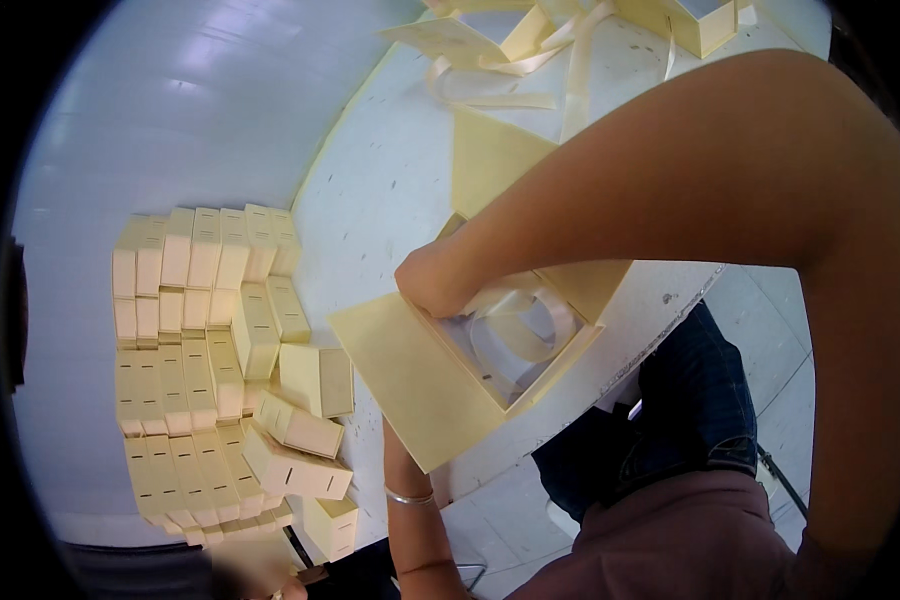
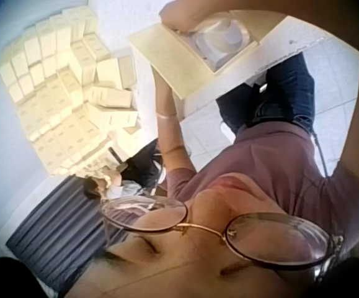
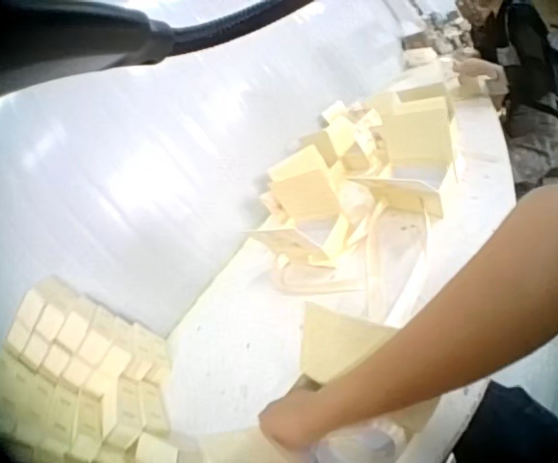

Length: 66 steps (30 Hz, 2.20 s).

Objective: The person repeatedly picks up small yellow boxes from a stack, opens them, inserts a white ribbon into the interior, and places the finished boxes on the table. The process is repeated for multiple boxes throughout the clip.

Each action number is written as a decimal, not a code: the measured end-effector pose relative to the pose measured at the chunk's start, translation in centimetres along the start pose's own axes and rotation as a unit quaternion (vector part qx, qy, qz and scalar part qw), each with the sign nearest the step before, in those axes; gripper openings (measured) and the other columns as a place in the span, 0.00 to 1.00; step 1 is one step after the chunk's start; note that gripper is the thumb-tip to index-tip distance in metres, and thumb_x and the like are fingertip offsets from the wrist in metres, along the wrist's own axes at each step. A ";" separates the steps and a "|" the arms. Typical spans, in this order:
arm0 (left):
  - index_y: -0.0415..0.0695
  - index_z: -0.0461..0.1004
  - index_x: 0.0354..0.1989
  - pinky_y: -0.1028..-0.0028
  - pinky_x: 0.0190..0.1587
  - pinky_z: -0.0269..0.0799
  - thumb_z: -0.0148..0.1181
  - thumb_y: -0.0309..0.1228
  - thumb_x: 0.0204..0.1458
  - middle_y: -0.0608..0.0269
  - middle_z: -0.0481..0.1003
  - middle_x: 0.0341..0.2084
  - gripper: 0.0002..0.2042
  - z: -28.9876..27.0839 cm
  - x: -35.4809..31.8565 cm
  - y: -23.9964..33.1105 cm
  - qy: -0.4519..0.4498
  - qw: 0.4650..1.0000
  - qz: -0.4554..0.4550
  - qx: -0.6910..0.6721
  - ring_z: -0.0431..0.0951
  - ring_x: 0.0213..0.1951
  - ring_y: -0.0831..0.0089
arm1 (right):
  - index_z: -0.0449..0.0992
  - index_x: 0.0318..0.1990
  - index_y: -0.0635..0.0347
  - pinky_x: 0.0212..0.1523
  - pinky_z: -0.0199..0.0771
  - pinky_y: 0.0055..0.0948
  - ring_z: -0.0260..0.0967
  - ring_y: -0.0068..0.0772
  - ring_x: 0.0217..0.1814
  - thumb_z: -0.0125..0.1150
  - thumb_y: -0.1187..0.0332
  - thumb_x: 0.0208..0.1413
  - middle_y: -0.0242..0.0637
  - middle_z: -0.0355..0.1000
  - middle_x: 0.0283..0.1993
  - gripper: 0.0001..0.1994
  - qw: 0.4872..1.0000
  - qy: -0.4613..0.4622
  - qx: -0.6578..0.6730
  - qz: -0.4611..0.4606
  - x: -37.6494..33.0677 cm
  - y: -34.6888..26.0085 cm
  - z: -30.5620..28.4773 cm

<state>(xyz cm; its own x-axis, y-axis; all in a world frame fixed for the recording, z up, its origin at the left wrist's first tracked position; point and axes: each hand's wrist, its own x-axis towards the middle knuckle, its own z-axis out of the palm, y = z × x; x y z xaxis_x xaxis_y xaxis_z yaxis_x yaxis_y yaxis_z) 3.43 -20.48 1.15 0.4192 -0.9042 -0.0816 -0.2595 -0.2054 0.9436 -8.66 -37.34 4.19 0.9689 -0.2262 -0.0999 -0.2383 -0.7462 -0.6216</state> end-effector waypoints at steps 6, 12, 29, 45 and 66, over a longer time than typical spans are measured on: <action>0.37 0.72 0.34 0.75 0.27 0.68 0.55 0.27 0.48 0.60 0.73 0.24 0.07 -0.7 1.9 -0.7 -0.003 0.957 0.132 0.259 0.72 0.25 0.73 | 0.73 0.31 0.64 0.34 0.67 0.39 0.67 0.48 0.34 0.52 0.75 0.41 0.46 0.70 0.31 0.08 0.994 0.097 -0.046 -0.020 -2.1 -1.3 -1.3; 0.35 0.72 0.27 0.78 0.23 0.65 0.55 0.26 0.47 0.60 0.72 0.19 0.05 -6.5 -2.3 -1.4 0.178 0.923 0.079 0.331 0.69 0.20 0.75 | 0.70 0.37 0.62 0.39 0.68 0.35 0.66 0.40 0.41 0.51 0.74 0.48 0.44 0.67 0.38 0.09 0.956 -0.052 -0.249 -0.149 -7.5 -0.3 -1.9; 0.40 0.62 0.49 0.74 0.34 0.61 0.56 0.27 0.45 0.59 0.65 0.38 0.21 -5.4 -10.6 1.5 0.262 0.904 0.128 0.314 0.64 0.34 0.70 | 0.72 0.36 0.64 0.43 0.67 0.35 0.68 0.44 0.43 0.52 0.76 0.46 0.44 0.69 0.39 0.08 0.995 -0.082 -0.002 -0.057 -7.4 -3.5 -4.2; 0.35 0.57 0.55 0.74 0.39 0.67 0.52 0.25 0.42 0.50 0.67 0.42 0.27 2.7 -7.1 7.6 -0.046 0.976 0.175 0.124 0.72 0.36 0.67 | 0.76 0.28 0.60 0.33 0.70 0.30 0.70 0.36 0.35 0.58 0.73 0.41 0.37 0.67 0.36 0.05 0.809 -0.183 -0.458 -0.318 -7.0 -0.9 0.4; 0.38 0.58 0.55 0.71 0.46 0.61 0.52 0.26 0.42 0.52 0.62 0.47 0.27 2.7 -7.2 7.1 -0.009 0.989 0.126 0.071 0.65 0.44 0.66 | 0.74 0.25 0.61 0.40 0.63 0.30 0.62 0.36 0.44 0.61 0.71 0.38 0.39 0.65 0.40 0.05 0.947 -0.127 -0.269 -0.118 -6.3 -1.1 -2.1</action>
<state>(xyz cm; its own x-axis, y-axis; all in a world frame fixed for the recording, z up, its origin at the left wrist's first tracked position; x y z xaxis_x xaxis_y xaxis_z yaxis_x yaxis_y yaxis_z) -3.79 -16.45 7.55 0.3100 -0.9397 0.1444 -0.4749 -0.0214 0.8798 -14.64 -36.45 7.16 0.9677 0.0941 -0.2338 0.0543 -0.9837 -0.1713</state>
